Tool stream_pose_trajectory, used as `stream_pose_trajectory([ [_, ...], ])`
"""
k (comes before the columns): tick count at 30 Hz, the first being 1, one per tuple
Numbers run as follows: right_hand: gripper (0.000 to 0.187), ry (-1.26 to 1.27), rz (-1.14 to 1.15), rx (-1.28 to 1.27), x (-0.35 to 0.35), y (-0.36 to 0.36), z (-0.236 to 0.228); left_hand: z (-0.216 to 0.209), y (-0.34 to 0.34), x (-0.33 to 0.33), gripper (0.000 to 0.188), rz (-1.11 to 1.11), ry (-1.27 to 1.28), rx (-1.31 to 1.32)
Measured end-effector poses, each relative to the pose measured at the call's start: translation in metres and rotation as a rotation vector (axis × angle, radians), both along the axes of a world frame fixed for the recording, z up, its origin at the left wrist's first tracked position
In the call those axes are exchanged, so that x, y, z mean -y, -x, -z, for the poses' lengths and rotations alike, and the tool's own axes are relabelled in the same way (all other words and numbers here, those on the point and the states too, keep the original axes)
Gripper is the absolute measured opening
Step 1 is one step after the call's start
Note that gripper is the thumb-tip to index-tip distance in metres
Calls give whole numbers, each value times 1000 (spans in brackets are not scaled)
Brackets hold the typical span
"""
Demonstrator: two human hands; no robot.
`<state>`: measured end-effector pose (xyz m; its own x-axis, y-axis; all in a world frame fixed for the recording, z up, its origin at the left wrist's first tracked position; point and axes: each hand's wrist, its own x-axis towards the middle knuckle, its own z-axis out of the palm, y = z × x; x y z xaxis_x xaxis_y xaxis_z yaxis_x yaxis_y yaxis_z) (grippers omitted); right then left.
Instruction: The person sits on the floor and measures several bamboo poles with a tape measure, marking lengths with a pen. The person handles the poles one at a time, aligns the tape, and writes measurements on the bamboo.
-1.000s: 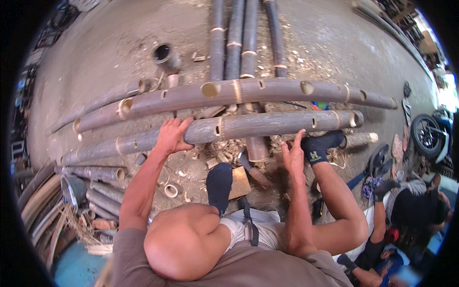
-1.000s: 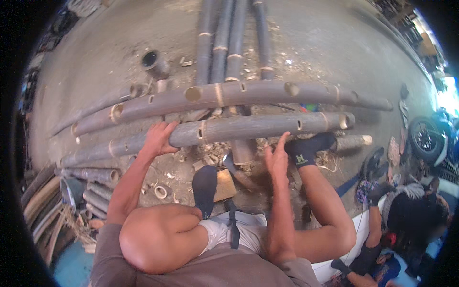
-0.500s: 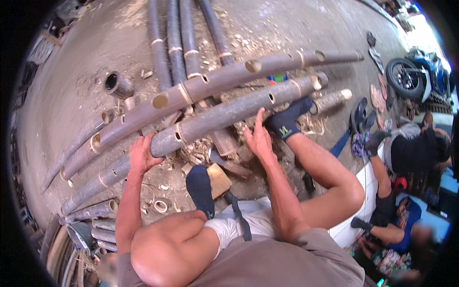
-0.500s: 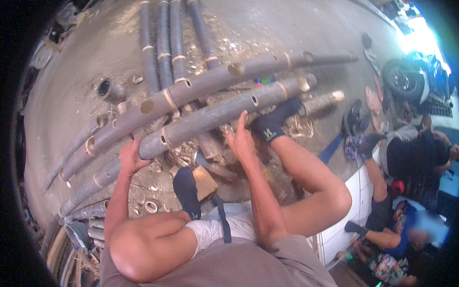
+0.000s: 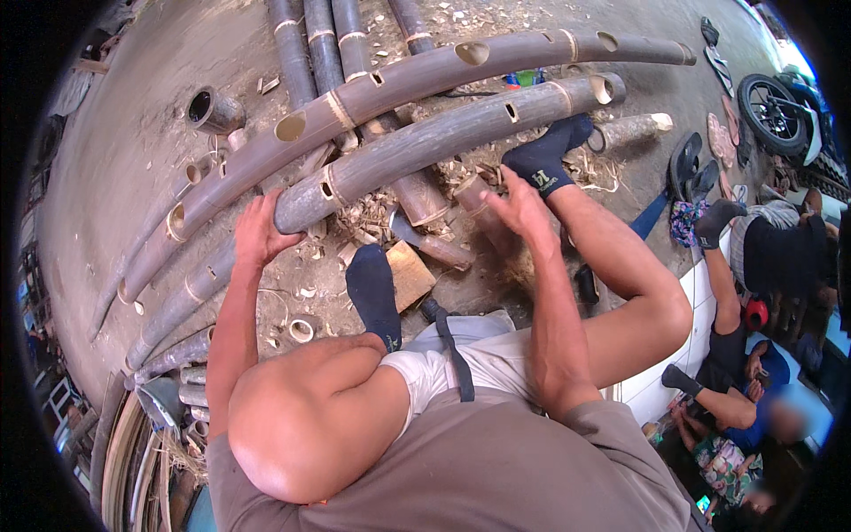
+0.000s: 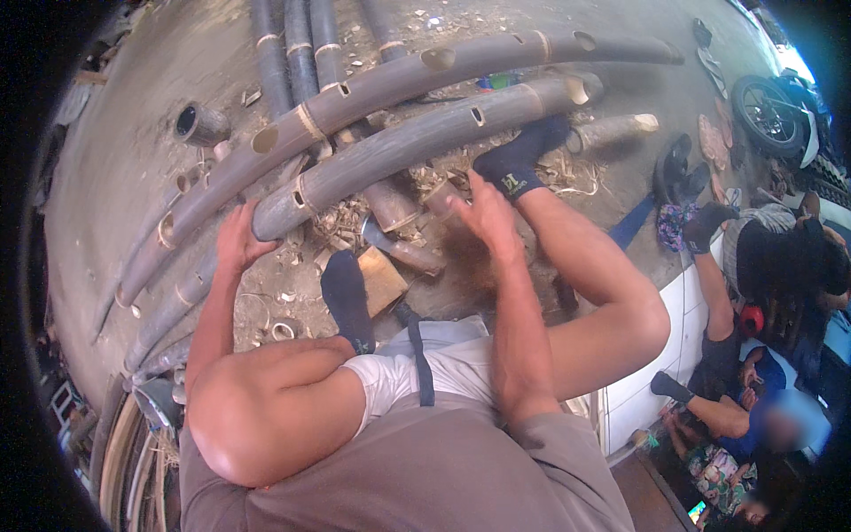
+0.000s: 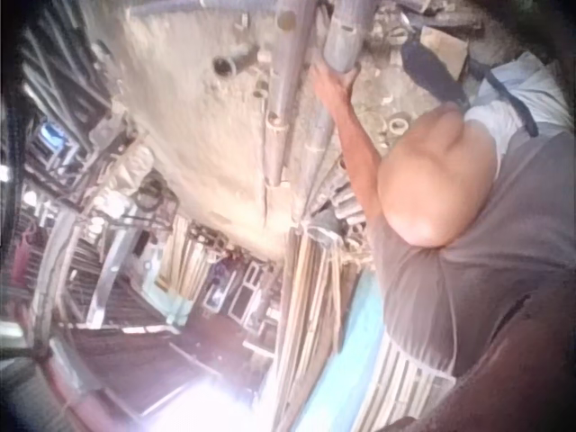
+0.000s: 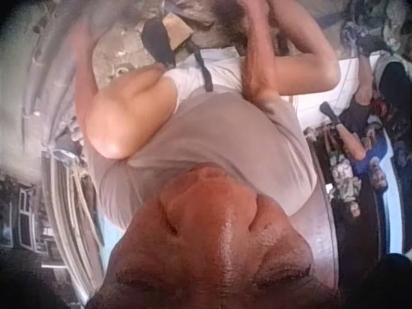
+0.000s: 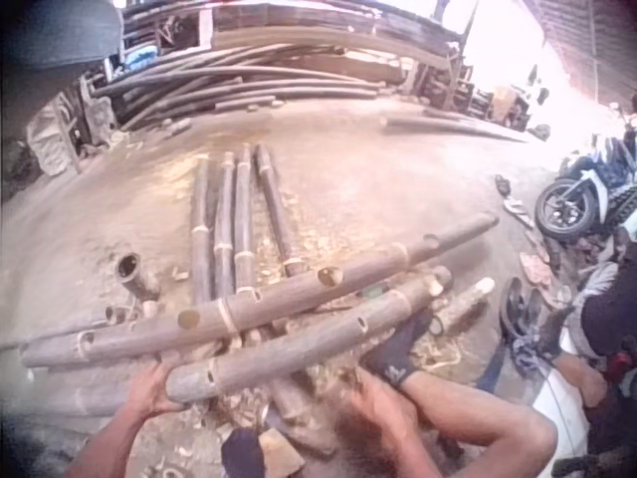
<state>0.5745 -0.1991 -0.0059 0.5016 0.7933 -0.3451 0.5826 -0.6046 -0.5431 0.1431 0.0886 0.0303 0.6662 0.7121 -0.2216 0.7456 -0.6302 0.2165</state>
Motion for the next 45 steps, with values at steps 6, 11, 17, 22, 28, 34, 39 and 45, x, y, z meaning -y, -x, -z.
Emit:
stream_pose_trajectory([
  [6, 82, 252, -114, 257, 15, 52, 4, 9, 5, 2, 100, -10, 17, 3],
  [11, 51, 98, -335, 425, 4, 91, -29, 13, 10, 2, 102, -13, 12, -21],
  [17, 59, 245, -718, 125, 61, 178, 12, 7, 11, 1, 102, -13, 8, -10],
  [22, 55, 371, -676, 25, 75, 198, 28, 7, 11, 1, 104, 20, -36, 6],
  [28, 53, 405, -689, -37, 81, 194, 39, -1, 14, 1, 110, -24, 49, -61],
  [34, 55, 439, -680, -62, 77, 192, 33, 11, 15, -9, 110, 20, 39, -27],
  [39, 52, 332, -660, 74, 84, 191, 28, 16, 6, -4, 108, 5, 13, -17],
  [45, 47, 424, -626, 193, 85, 176, 27, 3, 13, -5, 107, -10, 27, -29],
])
